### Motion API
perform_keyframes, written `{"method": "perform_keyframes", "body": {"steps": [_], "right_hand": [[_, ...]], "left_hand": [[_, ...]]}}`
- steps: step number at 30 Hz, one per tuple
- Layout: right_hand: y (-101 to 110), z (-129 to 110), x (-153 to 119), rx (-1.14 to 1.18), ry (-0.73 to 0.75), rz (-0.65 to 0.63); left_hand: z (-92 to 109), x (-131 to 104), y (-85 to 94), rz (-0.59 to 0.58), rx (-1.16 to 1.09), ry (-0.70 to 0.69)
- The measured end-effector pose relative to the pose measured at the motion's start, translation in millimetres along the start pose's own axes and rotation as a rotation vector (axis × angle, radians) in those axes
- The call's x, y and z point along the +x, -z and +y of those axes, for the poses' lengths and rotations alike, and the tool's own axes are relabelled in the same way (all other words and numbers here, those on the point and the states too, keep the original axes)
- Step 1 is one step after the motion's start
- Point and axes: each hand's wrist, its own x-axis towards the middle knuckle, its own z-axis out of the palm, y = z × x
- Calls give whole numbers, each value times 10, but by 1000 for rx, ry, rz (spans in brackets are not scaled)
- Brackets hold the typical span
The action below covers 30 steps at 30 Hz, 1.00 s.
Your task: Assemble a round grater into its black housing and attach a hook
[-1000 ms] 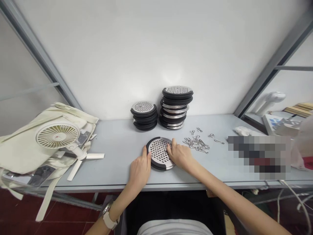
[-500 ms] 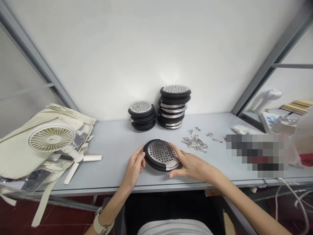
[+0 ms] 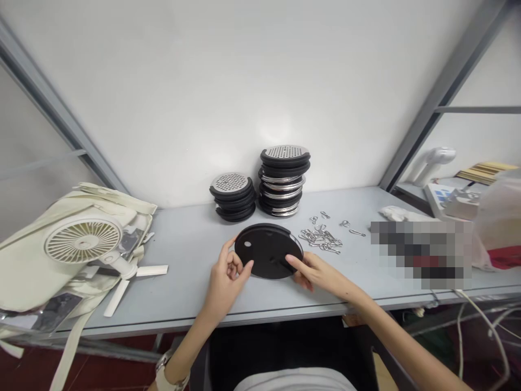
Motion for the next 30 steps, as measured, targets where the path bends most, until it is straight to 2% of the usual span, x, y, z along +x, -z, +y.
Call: {"method": "perform_keyframes", "body": {"steps": [3, 5, 14, 17, 19, 22, 25, 28, 30], "right_hand": [[-65, 52, 73, 115, -47, 111], [-79, 66, 103, 188, -69, 123], [45, 65, 23, 162, -198, -18], [69, 106, -42, 171, -194, -95], [81, 128, -67, 193, -170, -82], [140, 142, -77, 160, -107, 115], [295, 204, -83, -57, 10, 487], [520, 406, -87, -387, 79, 811], [659, 606, -82, -491, 134, 920]], "left_hand": [[-144, 36, -31, 3, 158, -24], [-187, 45, -46, -39, 206, -12], [-156, -4, -112, -170, 386, -114], [-168, 4, -86, -182, 388, -112], [-170, 11, -72, -187, 385, -113], [-162, 11, -61, -196, 395, -130], [-144, -5, -55, -205, 425, -150], [-120, -34, -54, -214, 483, -210], [-113, -58, -58, -225, 537, -280]]}}
